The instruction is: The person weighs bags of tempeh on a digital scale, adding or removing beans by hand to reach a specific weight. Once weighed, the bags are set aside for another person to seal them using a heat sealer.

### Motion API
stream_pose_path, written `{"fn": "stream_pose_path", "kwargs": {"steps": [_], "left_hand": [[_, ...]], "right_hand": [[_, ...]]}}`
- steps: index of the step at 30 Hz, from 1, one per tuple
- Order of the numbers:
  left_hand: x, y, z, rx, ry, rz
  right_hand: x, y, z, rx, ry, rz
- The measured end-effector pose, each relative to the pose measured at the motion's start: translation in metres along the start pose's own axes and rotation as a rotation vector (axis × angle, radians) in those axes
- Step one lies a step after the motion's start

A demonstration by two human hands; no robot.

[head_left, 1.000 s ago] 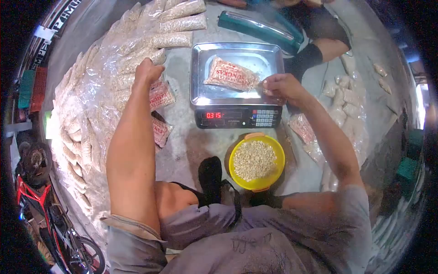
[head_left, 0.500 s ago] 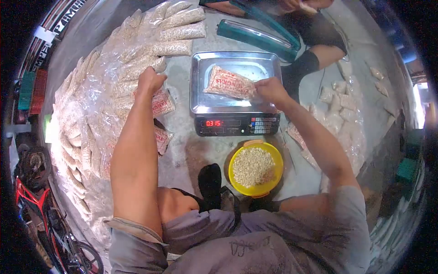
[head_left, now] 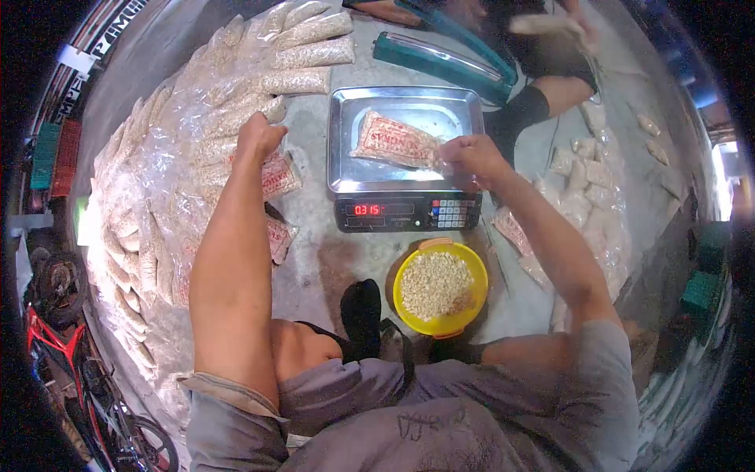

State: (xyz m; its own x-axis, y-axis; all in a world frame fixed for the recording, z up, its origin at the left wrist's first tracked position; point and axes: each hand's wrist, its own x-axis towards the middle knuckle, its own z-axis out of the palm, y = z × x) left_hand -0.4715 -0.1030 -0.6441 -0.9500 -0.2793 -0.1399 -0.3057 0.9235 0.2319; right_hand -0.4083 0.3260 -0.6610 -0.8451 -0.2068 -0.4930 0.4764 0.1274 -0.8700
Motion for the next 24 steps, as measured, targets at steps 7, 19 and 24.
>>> {"fn": "stream_pose_path", "kwargs": {"steps": [7, 19, 24], "left_hand": [[0.003, 0.0, -0.002, 0.029, -0.011, -0.006], [0.001, 0.018, -0.003, 0.016, -0.014, 0.015], [0.001, 0.021, -0.006, 0.026, -0.045, 0.003]], "right_hand": [[-0.028, 0.017, -0.045, 0.045, -0.169, 0.066], [-0.141, 0.081, 0.042, -0.945, -0.682, -0.302], [-0.139, 0.085, 0.034, -1.058, -0.716, -0.284]]}}
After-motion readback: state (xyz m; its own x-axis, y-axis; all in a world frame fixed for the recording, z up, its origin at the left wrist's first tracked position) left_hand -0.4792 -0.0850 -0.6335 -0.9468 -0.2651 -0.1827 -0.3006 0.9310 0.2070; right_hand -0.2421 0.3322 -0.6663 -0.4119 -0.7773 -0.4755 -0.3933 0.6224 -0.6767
